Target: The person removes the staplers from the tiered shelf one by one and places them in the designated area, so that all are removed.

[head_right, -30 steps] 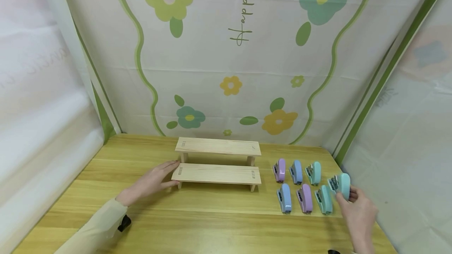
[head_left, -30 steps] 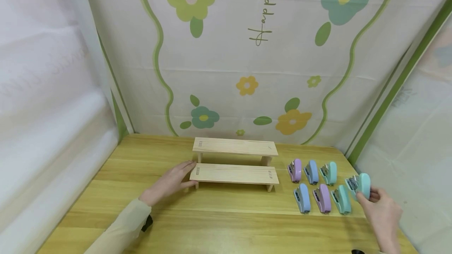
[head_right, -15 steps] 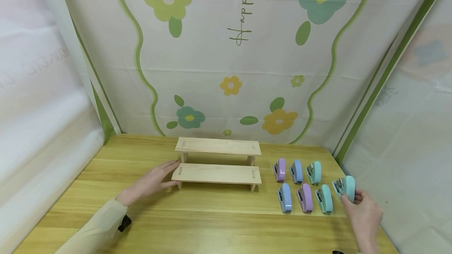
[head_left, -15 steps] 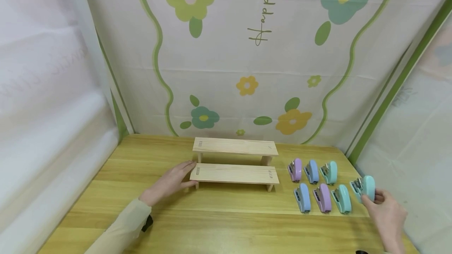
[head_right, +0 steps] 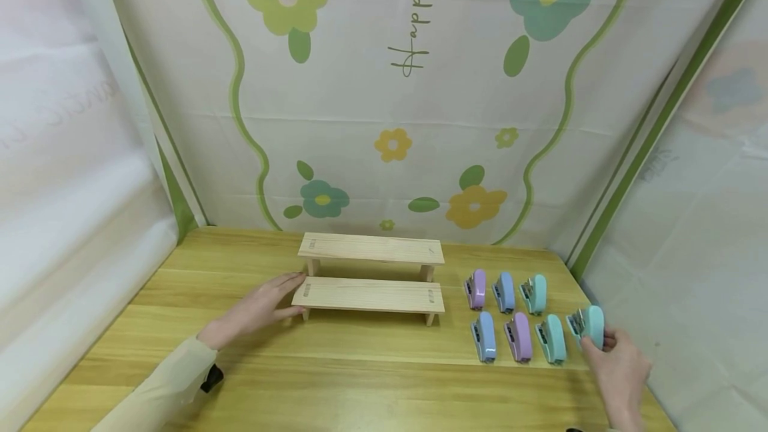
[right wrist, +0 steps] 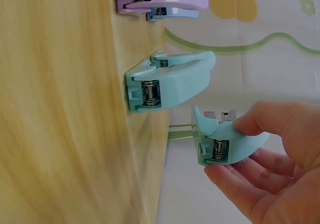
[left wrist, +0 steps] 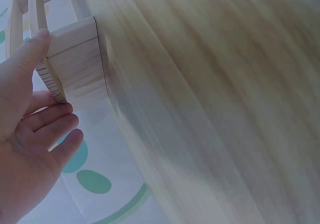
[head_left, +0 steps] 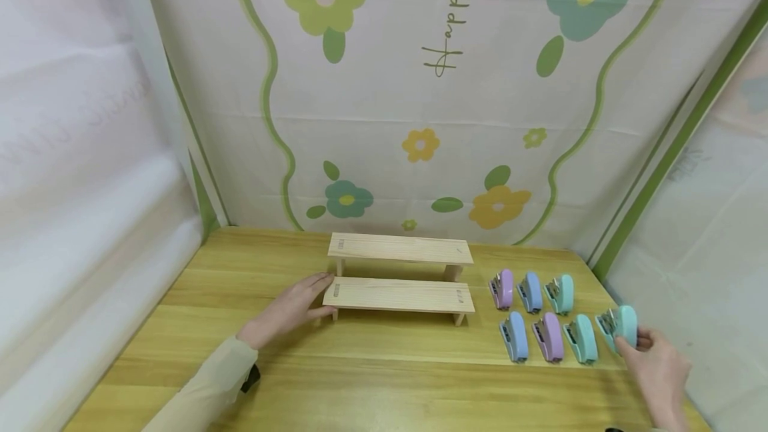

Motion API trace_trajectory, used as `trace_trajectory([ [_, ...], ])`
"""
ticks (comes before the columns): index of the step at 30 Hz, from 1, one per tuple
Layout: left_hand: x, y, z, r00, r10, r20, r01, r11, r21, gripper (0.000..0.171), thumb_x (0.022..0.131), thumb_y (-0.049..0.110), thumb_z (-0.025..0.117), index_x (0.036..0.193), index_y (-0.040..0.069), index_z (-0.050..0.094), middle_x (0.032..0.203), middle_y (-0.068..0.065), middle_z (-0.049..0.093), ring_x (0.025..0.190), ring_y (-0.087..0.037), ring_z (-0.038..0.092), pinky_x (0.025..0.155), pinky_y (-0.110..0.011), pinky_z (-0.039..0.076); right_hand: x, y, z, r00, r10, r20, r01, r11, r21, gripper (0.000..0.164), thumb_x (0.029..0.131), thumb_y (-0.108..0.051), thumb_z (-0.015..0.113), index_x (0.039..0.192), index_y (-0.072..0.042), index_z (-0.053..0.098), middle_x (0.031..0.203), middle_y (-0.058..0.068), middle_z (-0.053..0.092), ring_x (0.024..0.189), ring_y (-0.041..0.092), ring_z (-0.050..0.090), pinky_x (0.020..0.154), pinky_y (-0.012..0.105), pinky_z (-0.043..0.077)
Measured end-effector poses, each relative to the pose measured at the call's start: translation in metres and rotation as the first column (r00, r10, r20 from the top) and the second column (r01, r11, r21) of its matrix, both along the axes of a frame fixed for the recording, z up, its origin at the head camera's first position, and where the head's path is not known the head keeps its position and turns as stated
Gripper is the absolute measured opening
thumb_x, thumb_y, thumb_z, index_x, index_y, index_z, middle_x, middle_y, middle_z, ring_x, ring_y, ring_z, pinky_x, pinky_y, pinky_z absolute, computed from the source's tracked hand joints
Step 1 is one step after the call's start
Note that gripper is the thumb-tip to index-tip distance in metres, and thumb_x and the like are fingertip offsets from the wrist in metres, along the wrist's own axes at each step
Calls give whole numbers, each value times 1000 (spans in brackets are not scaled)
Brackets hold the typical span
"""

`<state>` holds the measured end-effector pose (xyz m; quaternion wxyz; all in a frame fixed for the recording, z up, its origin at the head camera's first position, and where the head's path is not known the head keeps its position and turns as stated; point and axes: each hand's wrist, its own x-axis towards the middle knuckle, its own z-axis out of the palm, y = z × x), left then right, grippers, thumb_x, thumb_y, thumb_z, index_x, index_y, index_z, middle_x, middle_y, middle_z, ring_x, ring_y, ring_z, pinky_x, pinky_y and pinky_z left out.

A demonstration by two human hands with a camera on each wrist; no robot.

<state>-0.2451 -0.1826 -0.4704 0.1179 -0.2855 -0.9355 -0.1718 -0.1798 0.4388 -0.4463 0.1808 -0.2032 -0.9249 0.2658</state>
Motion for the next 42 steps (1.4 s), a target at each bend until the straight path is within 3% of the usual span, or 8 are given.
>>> trace_trajectory([
  [5, 0, 0, 0, 1000, 8, 13, -8, 1000, 2, 69, 90, 34, 73, 141, -6, 49, 142, -26, 54, 129, -40, 55, 107, -50, 51, -1, 4, -5, 1000, 5, -14, -5, 1000, 20, 45, 88, -22, 68, 117, 12, 60, 104, 32, 70, 62, -18, 34, 82, 48, 36],
  [8, -1, 1, 0, 1000, 8, 13, -8, 1000, 1, 69, 90, 34, 73, 141, -6, 49, 142, -26, 54, 130, -40, 55, 107, -51, 51, -2, 6, -7, 1000, 6, -11, -6, 1000, 29, 45, 88, -22, 68, 116, 12, 60, 104, 32, 70, 63, -10, 42, 78, 45, 36],
  [10, -1, 0, 0, 1000, 7, 10, -7, 1000, 0, 69, 90, 34, 73, 141, -6, 49, 141, -26, 54, 129, -40, 55, 107, -51, 51, -3, 7, -8, 1000, 5, -2, -5, 1000, 28, 45, 88, -22, 68, 116, 12, 60, 104, 33, 69, 63, 0, 52, 78, 44, 36],
  [13, -1, 0, 0, 1000, 7, 8, -7, 1000, -2, 69, 89, 35, 73, 141, -6, 50, 141, -26, 55, 129, -40, 55, 107, -50, 51, -4, 9, -10, 1000, -2, 16, 2, 1000, 21, 46, 88, -21, 68, 117, 13, 59, 105, 34, 68, 70, 26, 63, 79, 47, 37],
  [17, -1, 0, 1, 1000, 11, 10, -11, 1000, -7, 69, 90, 35, 73, 141, -6, 50, 142, -26, 54, 129, -40, 55, 107, -51, 51, -6, 10, -13, 999, -9, 31, 8, 1000, 9, 47, 88, -20, 67, 118, 14, 58, 107, 35, 67, 89, 48, 62, 85, 52, 38],
  [35, 2, 0, 1, 1000, 1, -9, 0, 1000, 10, 67, 89, 31, 74, 140, -7, 50, 139, -27, 56, 127, -41, 57, 105, -52, 52, -9, 16, -20, 997, -1, 77, 0, 1000, 7, 50, 89, -22, 68, 120, 15, 56, 108, 36, 67, 89, 46, 64, 73, 45, 42],
  [42, 1, -1, 1, 1000, -10, -20, 10, 1000, 3, 67, 89, 30, 74, 139, -8, 51, 138, -28, 56, 126, -41, 58, 104, -51, 53, -11, 19, -26, 998, 1, 58, -2, 1000, 18, 47, 86, -20, 68, 117, 15, 57, 105, 35, 68, 84, 44, 65, 70, 40, 42],
])
